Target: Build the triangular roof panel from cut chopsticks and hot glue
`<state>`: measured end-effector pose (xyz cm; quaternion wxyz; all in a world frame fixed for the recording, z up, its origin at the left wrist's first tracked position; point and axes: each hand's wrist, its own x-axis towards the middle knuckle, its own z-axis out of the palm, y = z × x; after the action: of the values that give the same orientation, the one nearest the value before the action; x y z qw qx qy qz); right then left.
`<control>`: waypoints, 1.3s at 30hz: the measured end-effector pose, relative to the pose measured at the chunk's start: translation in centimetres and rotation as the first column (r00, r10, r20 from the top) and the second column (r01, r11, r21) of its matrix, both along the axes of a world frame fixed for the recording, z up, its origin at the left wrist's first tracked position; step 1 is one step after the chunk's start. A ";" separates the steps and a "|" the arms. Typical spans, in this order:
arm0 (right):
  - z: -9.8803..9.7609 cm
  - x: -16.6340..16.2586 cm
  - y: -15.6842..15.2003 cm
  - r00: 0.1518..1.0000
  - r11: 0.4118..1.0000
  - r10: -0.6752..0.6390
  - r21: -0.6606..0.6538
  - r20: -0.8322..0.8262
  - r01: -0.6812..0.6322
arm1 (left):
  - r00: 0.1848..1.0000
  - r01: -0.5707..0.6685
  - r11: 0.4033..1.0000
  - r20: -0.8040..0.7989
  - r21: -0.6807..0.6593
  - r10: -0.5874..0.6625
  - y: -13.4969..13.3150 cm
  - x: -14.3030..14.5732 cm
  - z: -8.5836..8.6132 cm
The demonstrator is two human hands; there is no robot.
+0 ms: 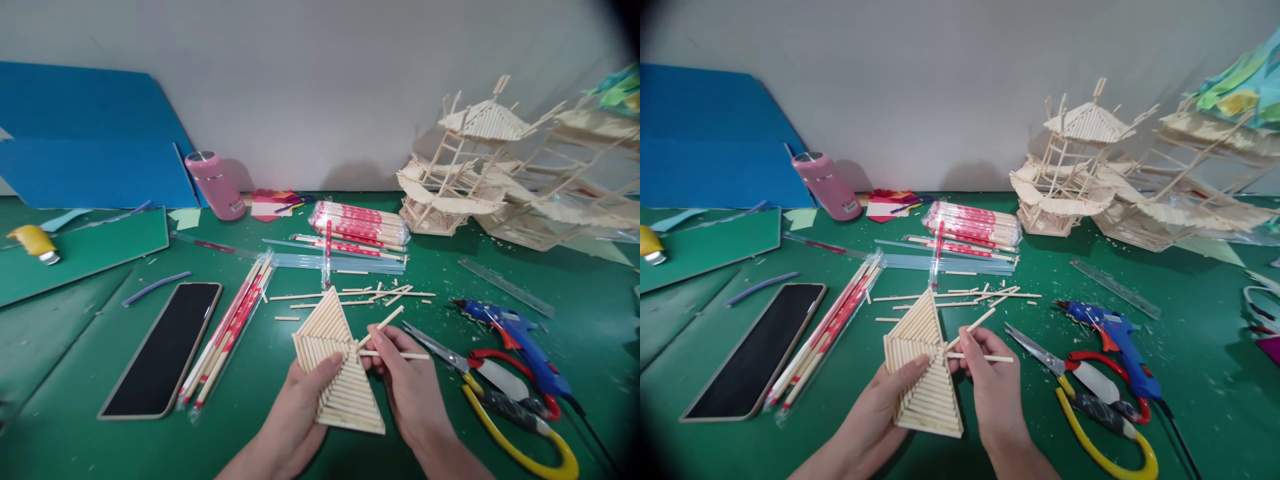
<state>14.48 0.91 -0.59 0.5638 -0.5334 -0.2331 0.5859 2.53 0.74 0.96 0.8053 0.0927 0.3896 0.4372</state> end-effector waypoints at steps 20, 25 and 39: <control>-0.1 -0.1 0.2 1.000 1.000 0.003 0.015 -0.030 -0.003 | 1.000 -0.018 1.000 -0.025 -0.018 0.018 0.1 0.0 0.1; 0.0 -0.1 0.1 1.000 1.000 0.006 0.015 -0.025 -0.006 | 0.999 -0.019 1.000 -0.031 -0.010 0.019 0.1 0.0 0.1; 0.2 0.0 0.2 0.998 0.999 0.035 0.007 -0.045 -0.035 | 0.999 0.002 1.000 -0.038 -0.003 -0.002 0.2 -0.1 -0.2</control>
<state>14.48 1.12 -0.37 0.5601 -0.5143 -0.2315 0.6068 2.40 0.91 0.73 0.7982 0.1003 0.4055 0.4340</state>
